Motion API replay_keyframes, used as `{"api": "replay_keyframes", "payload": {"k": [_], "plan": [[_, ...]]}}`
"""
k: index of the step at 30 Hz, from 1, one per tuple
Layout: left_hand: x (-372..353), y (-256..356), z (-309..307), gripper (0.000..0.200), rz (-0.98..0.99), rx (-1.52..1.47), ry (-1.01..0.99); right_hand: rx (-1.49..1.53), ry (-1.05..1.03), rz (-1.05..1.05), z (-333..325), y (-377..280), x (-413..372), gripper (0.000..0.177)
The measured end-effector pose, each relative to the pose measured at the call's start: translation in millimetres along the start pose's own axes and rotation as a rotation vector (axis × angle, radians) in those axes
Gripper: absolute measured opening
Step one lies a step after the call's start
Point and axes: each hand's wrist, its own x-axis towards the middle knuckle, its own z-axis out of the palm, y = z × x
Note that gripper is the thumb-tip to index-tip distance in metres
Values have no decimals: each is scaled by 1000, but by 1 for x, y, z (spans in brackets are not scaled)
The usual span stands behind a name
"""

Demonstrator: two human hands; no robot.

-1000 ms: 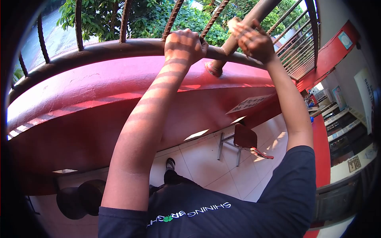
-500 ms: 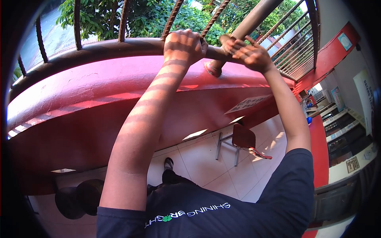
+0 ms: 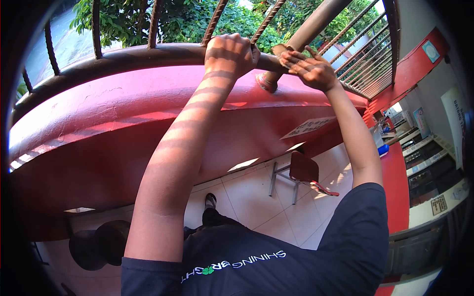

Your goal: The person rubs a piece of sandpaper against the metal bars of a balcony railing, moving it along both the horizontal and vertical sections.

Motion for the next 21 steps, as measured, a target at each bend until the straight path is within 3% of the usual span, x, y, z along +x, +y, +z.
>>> {"api": "replay_keyframes", "payload": {"k": [3,5,7,10,11,13,15,17,18,19,21], "plan": [[-3,1,2,42,10,-5,15,-244,185,454,6,0,-2,39],[-2,1,1,42,3,-16,5,44,-39,105,14,-15,-13,39],[1,0,3,42,4,-6,-1,66,-55,97,9,-15,-5,38],[-2,0,8,44,17,-23,23,-143,240,488,7,3,-7,38],[-2,0,8,46,17,-43,69,-143,237,486,12,-5,-12,38],[-1,-1,8,47,45,-33,97,25,-78,115,13,-26,-11,37],[1,-1,10,48,16,-35,46,75,-59,110,2,-15,-6,36],[0,-1,9,48,13,-32,44,-182,103,265,-8,0,-2,36],[-1,0,7,49,9,-31,46,-143,187,437,-1,1,-4,36],[-2,1,5,49,8,-34,44,-142,183,436,5,-7,-8,36],[-1,1,0,48,10,-50,1,29,-67,80,13,-24,-12,36]]}}
